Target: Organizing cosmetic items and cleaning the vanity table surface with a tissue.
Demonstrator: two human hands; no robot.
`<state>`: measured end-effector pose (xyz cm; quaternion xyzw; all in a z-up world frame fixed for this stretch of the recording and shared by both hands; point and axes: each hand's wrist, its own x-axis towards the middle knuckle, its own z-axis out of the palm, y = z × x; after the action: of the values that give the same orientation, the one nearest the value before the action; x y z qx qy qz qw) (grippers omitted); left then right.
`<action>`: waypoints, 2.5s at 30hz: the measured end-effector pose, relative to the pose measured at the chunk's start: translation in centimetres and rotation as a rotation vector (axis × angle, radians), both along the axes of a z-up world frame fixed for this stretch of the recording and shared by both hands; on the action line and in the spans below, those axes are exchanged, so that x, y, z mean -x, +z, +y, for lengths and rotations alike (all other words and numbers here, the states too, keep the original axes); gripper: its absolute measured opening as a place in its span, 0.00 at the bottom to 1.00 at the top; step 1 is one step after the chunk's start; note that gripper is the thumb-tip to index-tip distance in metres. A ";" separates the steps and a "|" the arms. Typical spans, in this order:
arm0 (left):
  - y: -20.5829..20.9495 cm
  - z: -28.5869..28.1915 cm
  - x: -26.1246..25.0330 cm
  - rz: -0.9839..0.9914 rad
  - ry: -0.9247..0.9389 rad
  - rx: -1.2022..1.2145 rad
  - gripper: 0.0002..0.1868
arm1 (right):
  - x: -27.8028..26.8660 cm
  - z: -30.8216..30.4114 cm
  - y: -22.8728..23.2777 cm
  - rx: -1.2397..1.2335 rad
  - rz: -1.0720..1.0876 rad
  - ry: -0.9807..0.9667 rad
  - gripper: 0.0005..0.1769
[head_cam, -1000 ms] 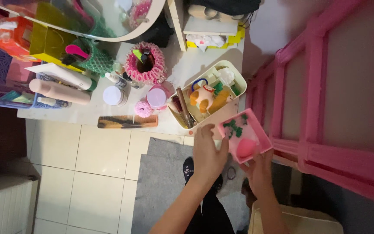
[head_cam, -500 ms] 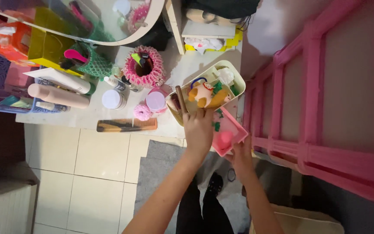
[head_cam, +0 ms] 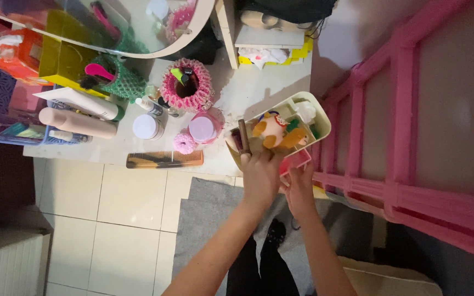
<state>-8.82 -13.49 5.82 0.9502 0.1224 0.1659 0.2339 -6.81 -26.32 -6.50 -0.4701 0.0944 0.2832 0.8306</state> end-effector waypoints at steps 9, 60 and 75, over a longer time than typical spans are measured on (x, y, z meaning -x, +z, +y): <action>0.9 -0.3 0.1 0.019 -0.003 0.057 0.09 | -0.3 2.8 1.2 0.019 -0.005 -0.121 0.26; -4.9 14.2 -7.4 0.910 -0.120 1.369 0.30 | -3.3 3.5 4.8 0.495 -0.016 0.086 0.27; -2.4 10.9 -3.7 0.565 0.134 1.653 0.32 | -2.6 -10.0 -5.0 1.268 -0.765 0.175 0.28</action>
<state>-5.09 -2.63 3.44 0.4725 0.3123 -0.2044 0.7984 -4.16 -36.31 -11.46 -0.9307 -0.0938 0.0563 0.3492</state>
